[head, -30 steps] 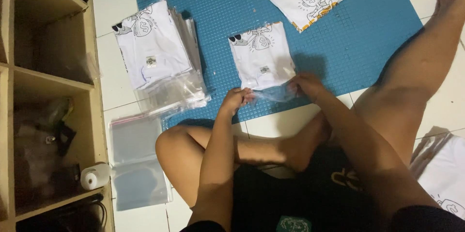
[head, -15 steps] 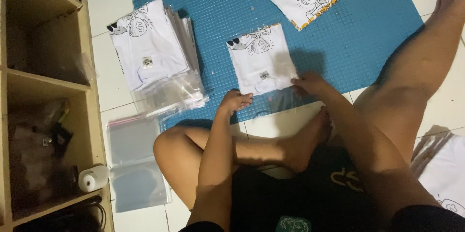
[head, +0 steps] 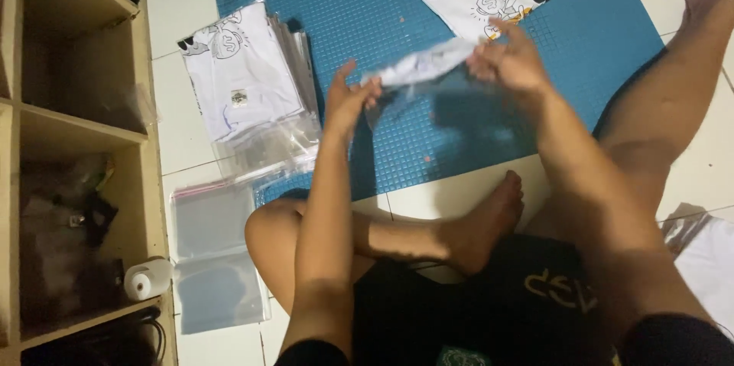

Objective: Folding t-shirts and placing them into clear plastic bags.

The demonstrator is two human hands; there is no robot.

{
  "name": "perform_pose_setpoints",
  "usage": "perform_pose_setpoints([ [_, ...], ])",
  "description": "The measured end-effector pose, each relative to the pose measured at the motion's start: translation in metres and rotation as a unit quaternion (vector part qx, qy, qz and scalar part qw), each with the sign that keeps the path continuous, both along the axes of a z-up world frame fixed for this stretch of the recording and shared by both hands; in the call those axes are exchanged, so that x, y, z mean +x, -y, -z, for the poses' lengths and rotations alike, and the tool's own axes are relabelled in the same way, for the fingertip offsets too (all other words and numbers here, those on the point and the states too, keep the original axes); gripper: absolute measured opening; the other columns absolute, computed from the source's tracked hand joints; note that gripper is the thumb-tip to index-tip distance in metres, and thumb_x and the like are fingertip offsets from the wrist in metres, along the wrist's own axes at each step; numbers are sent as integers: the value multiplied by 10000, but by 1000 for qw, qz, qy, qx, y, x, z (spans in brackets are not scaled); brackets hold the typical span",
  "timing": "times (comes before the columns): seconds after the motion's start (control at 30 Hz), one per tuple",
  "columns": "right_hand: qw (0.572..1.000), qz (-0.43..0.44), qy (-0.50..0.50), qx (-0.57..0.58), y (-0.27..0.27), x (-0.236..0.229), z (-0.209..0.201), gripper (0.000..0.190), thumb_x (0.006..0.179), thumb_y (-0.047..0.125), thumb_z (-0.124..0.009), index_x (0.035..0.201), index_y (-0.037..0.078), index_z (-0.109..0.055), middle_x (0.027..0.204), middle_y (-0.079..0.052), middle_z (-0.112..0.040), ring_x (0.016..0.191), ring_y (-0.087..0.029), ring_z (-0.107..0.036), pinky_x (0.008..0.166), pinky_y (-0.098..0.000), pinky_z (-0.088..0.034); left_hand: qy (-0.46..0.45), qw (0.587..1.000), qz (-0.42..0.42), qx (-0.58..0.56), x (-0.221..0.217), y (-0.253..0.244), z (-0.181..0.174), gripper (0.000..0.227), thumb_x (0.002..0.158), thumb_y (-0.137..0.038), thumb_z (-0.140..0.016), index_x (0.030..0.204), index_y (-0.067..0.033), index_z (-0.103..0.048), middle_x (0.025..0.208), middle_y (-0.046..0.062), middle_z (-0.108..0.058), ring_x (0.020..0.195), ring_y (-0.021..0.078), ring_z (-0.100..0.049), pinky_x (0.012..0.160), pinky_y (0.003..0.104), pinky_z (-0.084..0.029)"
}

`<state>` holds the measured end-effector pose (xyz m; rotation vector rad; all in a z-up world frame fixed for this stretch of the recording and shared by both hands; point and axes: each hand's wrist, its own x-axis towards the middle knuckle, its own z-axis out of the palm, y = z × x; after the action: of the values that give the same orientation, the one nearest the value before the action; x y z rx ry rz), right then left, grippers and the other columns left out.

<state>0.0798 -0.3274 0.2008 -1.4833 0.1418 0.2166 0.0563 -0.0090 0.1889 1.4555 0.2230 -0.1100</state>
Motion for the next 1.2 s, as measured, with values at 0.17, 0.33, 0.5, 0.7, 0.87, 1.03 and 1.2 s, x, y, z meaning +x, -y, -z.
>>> perform_pose_setpoints([
  [0.17,993,-2,112,44,-12,30,-78,576,1052,41,-604,1570,53,-351,925,-60,-716,681,-91,-676,594,-198,-605,66,997,-33,-16,36,-4,-89,779,820,-189,-805,1460,72,-446,751,80,-728,554,92,-628,460,173,-486],
  [0.33,992,28,120,-5,-16,53,-99,117,1034,112,-656,1118,44,-700,938,-16,-753,751,-61,-742,698,-141,-678,68,995,-61,-34,53,-8,-125,615,823,-179,-798,1329,88,-571,744,88,-726,504,81,-594,423,170,-475],
  [0.5,995,49,77,36,-23,66,-94,114,968,64,-678,1074,61,-720,911,-30,-770,805,-78,-793,752,-167,-722,105,992,-66,3,52,-11,-135,534,831,-197,-792,1256,88,-635,732,75,-720,528,84,-618,453,166,-497],
  [0.7,988,-47,82,-125,-22,17,-61,792,972,71,-659,1636,146,-234,1101,-67,-759,1012,-150,-737,847,-284,-621,116,987,6,111,33,-23,-39,464,844,-29,-781,1277,-39,-615,826,94,-764,704,151,-740,672,265,-619],
  [0.87,977,-107,-51,-178,-16,-27,55,834,804,87,-748,1548,-8,-383,1052,-293,-697,954,-419,-715,779,-519,-599,-76,967,62,235,-22,-14,102,829,844,-169,-777,1545,-11,-364,1083,220,-676,920,310,-688,765,360,-585],
  [1.03,966,-125,-171,-148,11,-27,200,696,934,190,-708,1484,-107,-401,953,-303,-678,780,-397,-727,648,-516,-617,-225,950,87,199,-44,-13,167,1038,789,-238,-858,1606,-21,-256,1459,331,-492,1116,392,-689,760,375,-657],
  [1.2,899,-252,-179,-311,3,-25,203,478,1004,369,-652,1145,-83,-721,952,-270,-768,902,-391,-773,777,-531,-613,-259,948,123,135,-40,-30,213,736,845,-286,-867,1337,143,-525,1001,284,-737,803,298,-777,716,385,-645],
])
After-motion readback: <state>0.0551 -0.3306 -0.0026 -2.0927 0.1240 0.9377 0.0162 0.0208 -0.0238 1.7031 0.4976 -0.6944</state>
